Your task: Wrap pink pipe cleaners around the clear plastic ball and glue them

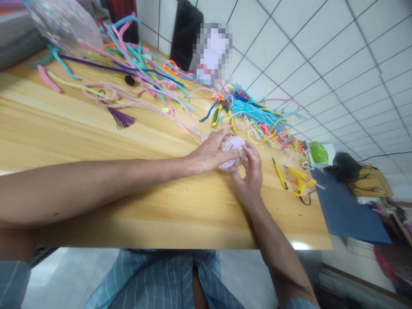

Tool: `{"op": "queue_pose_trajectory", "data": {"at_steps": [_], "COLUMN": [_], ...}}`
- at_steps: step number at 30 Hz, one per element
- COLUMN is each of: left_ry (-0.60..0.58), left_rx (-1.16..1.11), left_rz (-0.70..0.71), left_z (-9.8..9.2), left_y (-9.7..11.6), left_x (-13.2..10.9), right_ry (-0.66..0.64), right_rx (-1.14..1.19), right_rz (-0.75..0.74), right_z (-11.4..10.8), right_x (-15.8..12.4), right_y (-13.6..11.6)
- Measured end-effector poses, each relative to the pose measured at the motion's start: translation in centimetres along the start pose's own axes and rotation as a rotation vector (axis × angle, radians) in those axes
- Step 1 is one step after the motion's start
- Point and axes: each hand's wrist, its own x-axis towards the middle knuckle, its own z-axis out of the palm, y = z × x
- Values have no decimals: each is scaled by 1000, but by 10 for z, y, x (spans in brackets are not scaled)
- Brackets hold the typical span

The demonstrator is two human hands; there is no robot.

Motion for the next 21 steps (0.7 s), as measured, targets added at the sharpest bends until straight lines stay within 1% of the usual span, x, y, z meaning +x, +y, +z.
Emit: {"op": "queue_pose_trajectory", "data": {"at_steps": [13, 21], "left_ry": [-21, -25], "left_rx": [136, 183], "left_rz": [35, 32], "left_z": [-3, -2], "left_y": [1, 7], "left_x": [-5, -9], "right_ry": [5, 21], "right_rx": [-12, -96], "right_rz": [3, -32], "right_z": [-3, -5], "right_x": [0, 0], "right_y": [-4, -8]}}
